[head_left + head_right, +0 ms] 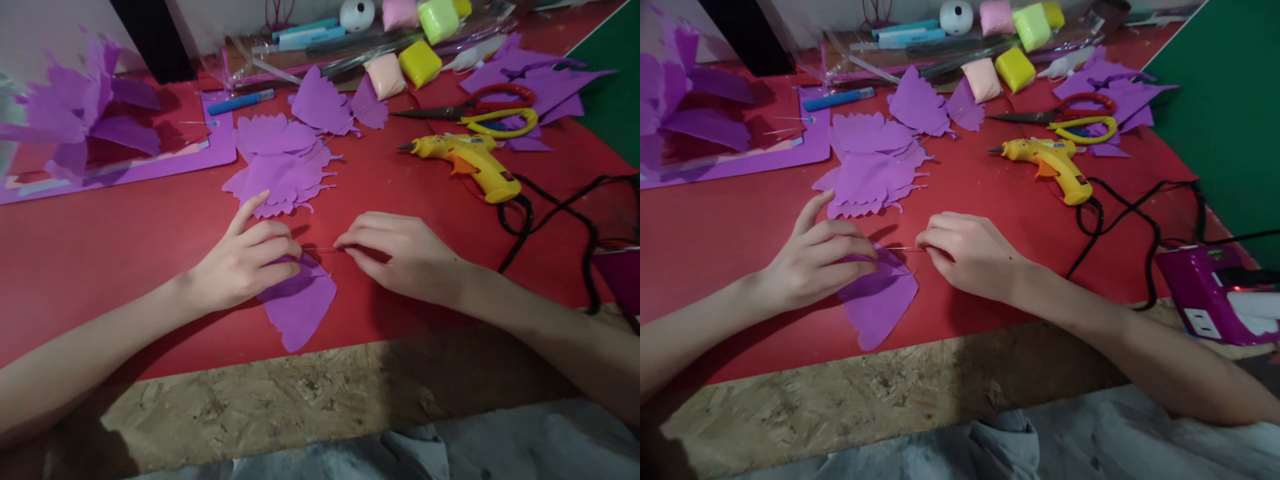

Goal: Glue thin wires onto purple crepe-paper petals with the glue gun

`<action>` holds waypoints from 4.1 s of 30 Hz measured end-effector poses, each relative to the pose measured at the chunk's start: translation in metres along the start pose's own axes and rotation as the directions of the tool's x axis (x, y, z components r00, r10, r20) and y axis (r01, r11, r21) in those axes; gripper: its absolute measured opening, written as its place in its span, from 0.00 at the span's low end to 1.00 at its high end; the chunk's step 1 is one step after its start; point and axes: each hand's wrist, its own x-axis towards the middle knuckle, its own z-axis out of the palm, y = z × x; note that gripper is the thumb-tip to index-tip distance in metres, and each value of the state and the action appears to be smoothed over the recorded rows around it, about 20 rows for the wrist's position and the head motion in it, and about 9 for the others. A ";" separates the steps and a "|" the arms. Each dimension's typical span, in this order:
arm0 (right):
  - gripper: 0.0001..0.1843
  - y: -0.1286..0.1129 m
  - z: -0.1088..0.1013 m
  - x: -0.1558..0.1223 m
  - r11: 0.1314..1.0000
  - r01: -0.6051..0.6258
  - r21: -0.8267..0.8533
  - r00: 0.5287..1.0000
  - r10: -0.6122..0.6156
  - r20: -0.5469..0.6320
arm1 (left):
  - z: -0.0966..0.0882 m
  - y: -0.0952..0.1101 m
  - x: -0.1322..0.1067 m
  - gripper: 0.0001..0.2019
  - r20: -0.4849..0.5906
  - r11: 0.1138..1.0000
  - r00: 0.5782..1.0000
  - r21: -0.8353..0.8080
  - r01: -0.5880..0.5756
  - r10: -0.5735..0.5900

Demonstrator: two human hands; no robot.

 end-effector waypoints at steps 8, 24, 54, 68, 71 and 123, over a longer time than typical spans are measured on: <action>0.18 -0.019 0.009 -0.002 0.996 0.044 -0.078 0.996 -0.038 0.081 | -0.003 -0.001 0.001 0.12 -0.163 0.983 0.970 0.058 -0.175 0.182; 0.16 -0.028 0.015 -0.006 0.921 0.204 -0.332 0.977 -0.169 0.131 | -0.001 0.001 -0.004 0.19 0.083 0.991 0.995 -0.124 -0.045 0.056; 0.15 -0.051 0.012 -0.005 0.952 -0.113 -0.284 0.987 0.076 -0.139 | -0.013 0.000 0.007 0.16 -0.018 0.968 0.968 0.042 -0.248 0.248; 0.32 -0.007 0.005 0.008 0.949 -0.148 0.278 0.981 0.105 0.165 | -0.005 -0.004 0.001 0.13 -0.031 0.970 0.982 -0.151 -0.189 0.187; 0.39 -0.007 0.007 0.007 0.931 -0.228 0.284 0.957 0.161 0.240 | -0.004 -0.005 0.000 0.11 -0.021 0.971 0.985 -0.166 -0.174 0.173; 0.30 -0.008 0.013 0.003 0.987 -0.069 0.144 0.961 0.027 0.276 | -0.003 -0.007 0.000 0.12 0.007 0.975 0.986 -0.152 -0.165 0.168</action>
